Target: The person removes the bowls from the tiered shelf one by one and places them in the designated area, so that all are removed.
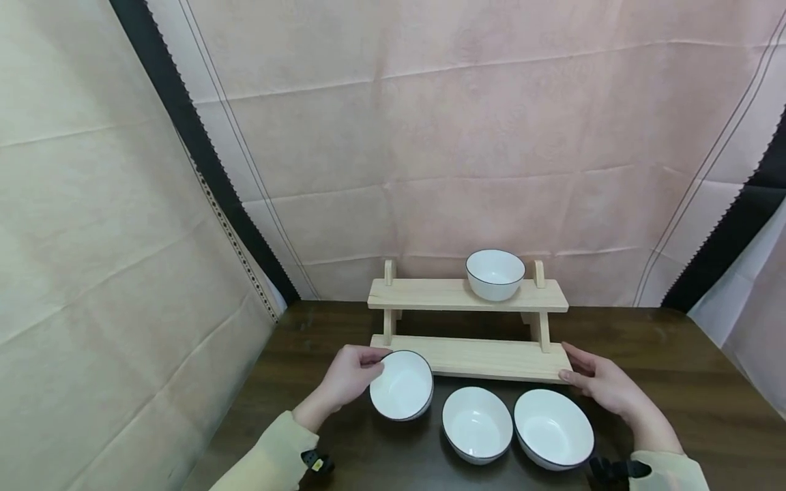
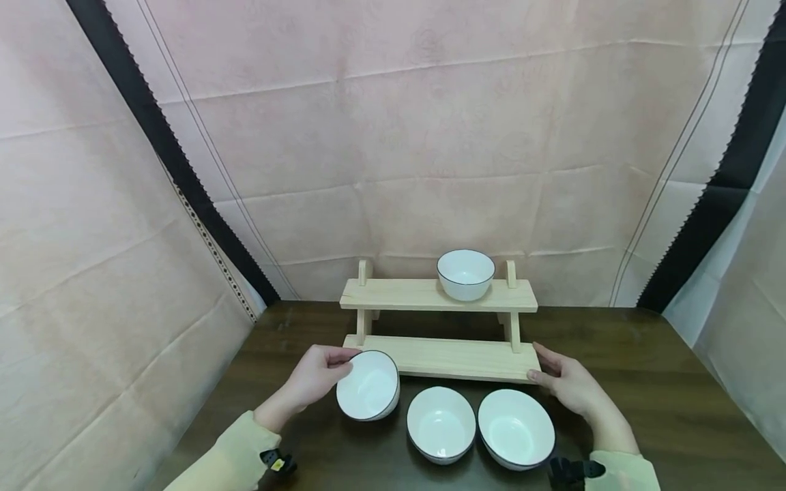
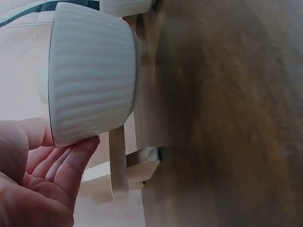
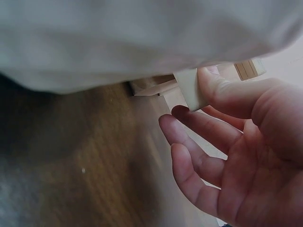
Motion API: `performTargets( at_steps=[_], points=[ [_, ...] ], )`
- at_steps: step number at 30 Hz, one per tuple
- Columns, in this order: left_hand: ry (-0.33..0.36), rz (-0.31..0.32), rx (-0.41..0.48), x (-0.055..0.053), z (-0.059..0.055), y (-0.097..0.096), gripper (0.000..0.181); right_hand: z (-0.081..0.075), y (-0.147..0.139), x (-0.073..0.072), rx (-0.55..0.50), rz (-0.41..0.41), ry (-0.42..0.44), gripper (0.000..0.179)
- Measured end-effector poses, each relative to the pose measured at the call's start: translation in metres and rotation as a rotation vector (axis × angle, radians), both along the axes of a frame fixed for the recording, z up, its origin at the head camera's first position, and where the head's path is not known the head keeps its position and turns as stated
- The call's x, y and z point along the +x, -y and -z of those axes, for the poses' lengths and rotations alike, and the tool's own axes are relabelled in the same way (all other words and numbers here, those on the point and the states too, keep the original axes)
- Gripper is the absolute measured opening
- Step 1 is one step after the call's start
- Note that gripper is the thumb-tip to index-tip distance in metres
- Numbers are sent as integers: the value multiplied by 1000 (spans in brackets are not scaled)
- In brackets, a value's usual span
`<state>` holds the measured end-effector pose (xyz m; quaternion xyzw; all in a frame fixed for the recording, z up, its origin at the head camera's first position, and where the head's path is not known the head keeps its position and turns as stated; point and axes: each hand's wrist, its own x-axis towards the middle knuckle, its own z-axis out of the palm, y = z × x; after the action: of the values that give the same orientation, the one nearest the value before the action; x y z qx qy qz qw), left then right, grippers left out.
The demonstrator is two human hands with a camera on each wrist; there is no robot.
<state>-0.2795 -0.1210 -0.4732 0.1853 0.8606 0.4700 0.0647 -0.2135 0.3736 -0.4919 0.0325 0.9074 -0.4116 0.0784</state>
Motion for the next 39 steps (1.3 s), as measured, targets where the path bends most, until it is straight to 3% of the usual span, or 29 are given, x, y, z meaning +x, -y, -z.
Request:
performTargets(
  at_steps=[10, 19, 27, 39],
  points=[
    [38, -5, -5, 7, 7, 15, 25, 2, -1, -2, -1, 7, 14, 82],
    [37, 55, -17, 10, 10, 25, 25, 3, -1, -3, -4, 1, -1, 81],
    [77, 89, -31, 13, 12, 20, 25, 1, -1, -2, -6, 6, 3, 82],
    [104, 147, -59, 13, 5, 9, 25, 2, -1, -1, -5, 7, 8, 81]
  ],
)
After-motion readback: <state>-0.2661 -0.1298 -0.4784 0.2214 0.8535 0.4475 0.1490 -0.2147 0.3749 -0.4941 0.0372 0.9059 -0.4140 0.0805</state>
